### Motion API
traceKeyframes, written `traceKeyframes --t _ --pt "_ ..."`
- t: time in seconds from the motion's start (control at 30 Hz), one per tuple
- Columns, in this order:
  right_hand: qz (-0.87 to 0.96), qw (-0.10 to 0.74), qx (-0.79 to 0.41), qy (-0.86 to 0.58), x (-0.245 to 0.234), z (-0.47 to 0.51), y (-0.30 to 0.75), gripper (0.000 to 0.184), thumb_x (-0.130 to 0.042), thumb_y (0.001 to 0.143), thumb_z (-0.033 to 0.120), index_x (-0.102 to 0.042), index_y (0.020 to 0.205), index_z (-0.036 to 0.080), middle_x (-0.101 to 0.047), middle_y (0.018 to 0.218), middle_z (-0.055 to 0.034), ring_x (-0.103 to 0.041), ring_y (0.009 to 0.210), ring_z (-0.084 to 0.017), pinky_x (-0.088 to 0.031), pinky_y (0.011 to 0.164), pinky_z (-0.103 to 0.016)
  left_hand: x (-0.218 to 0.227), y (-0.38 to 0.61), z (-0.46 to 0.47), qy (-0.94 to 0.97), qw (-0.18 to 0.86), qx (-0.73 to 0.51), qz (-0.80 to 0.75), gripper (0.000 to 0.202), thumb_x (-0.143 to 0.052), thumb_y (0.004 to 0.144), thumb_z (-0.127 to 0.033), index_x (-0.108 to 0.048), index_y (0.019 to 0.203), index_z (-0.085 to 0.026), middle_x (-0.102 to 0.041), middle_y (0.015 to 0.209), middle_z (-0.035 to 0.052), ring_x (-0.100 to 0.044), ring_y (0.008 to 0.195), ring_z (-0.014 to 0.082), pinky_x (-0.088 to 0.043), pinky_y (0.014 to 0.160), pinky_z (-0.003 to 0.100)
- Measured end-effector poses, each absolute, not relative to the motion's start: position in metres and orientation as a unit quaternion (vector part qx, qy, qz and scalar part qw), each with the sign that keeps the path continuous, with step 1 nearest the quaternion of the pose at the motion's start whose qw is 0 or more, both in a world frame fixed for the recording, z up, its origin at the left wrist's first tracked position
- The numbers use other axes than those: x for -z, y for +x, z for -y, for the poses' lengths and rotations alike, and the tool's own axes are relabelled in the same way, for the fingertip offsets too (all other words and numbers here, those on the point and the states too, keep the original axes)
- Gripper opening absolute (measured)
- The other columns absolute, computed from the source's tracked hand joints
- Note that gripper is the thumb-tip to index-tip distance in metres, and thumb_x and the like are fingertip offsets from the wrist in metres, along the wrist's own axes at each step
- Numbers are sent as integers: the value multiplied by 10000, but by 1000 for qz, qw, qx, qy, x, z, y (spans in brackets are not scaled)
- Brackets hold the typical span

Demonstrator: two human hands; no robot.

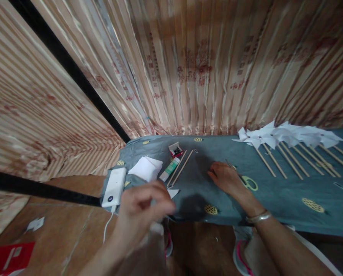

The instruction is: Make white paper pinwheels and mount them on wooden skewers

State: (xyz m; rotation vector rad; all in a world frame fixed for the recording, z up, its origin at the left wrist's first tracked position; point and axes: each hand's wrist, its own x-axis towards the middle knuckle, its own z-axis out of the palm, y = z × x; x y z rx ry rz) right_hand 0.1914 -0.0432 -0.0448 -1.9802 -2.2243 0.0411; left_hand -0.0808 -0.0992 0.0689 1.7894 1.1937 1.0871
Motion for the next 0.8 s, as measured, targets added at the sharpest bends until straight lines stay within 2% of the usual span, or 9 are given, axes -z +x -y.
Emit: traceKeyframes --t 0.07,0.1,0.13,0.2,0.3,0.4,0.53,0.67,0.8 --pt "744 76 -17 -663 44 43 191 107 -578 888 198 -641 814 152 -702 877 -97 -647 867 -226 -405 772 -302 -59 -100 62 641 334 -415 -553 395 -629 757 -518 -558 485 -241 -577 521 18 -529 520 176 -466 541 314" --pt "744 74 -18 -664 43 44 191 106 -578 888 197 -641 817 152 -703 879 -97 -648 869 -227 -406 776 -302 -49 -112 41 616 301 -425 -591 389 -627 739 -535 -554 507 -232 -585 543 19 -546 553 181 -478 576 316" --pt "743 72 -19 -665 42 44 190 107 -576 889 197 -641 818 151 -704 880 -96 -647 868 -227 -406 775 -303 -37 -124 22 598 267 -439 -615 359 -624 728 -539 -588 565 -222 -625 608 29 -589 633 198 -501 647 326" --pt "741 72 -20 -667 42 44 190 107 -572 892 200 -640 826 151 -703 881 -96 -646 870 -228 -406 771 -306 -9 -148 -9 614 217 -420 -632 285 -685 684 -470 -677 765 -197 -714 890 75 -645 925 252 -503 864 368" --pt "739 73 -30 -669 41 44 189 109 -570 895 206 -640 832 151 -704 900 -95 -646 885 -226 -405 769 -306 26 -174 -29 675 127 -306 -659 409 -814 576 -367 -697 910 -161 -684 1122 149 -571 1162 334 -395 1054 453" --pt "738 67 -38 -671 40 44 190 121 -562 902 212 -645 838 150 -708 920 -94 -647 884 -224 -404 764 -302 46 -184 -33 698 89 -215 -677 519 -837 576 -399 -683 1005 -150 -661 1174 172 -546 1192 370 -401 1043 490" --pt "738 64 -44 -671 40 44 190 143 -552 911 213 -653 837 144 -708 934 -95 -644 890 -225 -405 771 -301 55 -184 -35 687 71 -183 -700 638 -829 584 -498 -663 1079 -131 -636 1178 190 -533 1200 379 -420 1015 479" --pt "738 68 -41 -670 41 44 191 137 -560 905 215 -653 830 147 -707 930 -95 -640 879 -229 -407 764 -311 54 -181 -39 668 76 -204 -712 687 -860 526 -483 -653 1080 -133 -620 1173 191 -512 1202 393 -420 1000 498" --pt "741 70 -31 -667 43 43 192 138 -562 902 224 -652 830 148 -705 908 -97 -637 864 -232 -405 767 -318 47 -181 -43 622 142 -297 -710 631 -894 411 -382 -664 955 -159 -652 1058 128 -553 1110 349 -437 963 453"
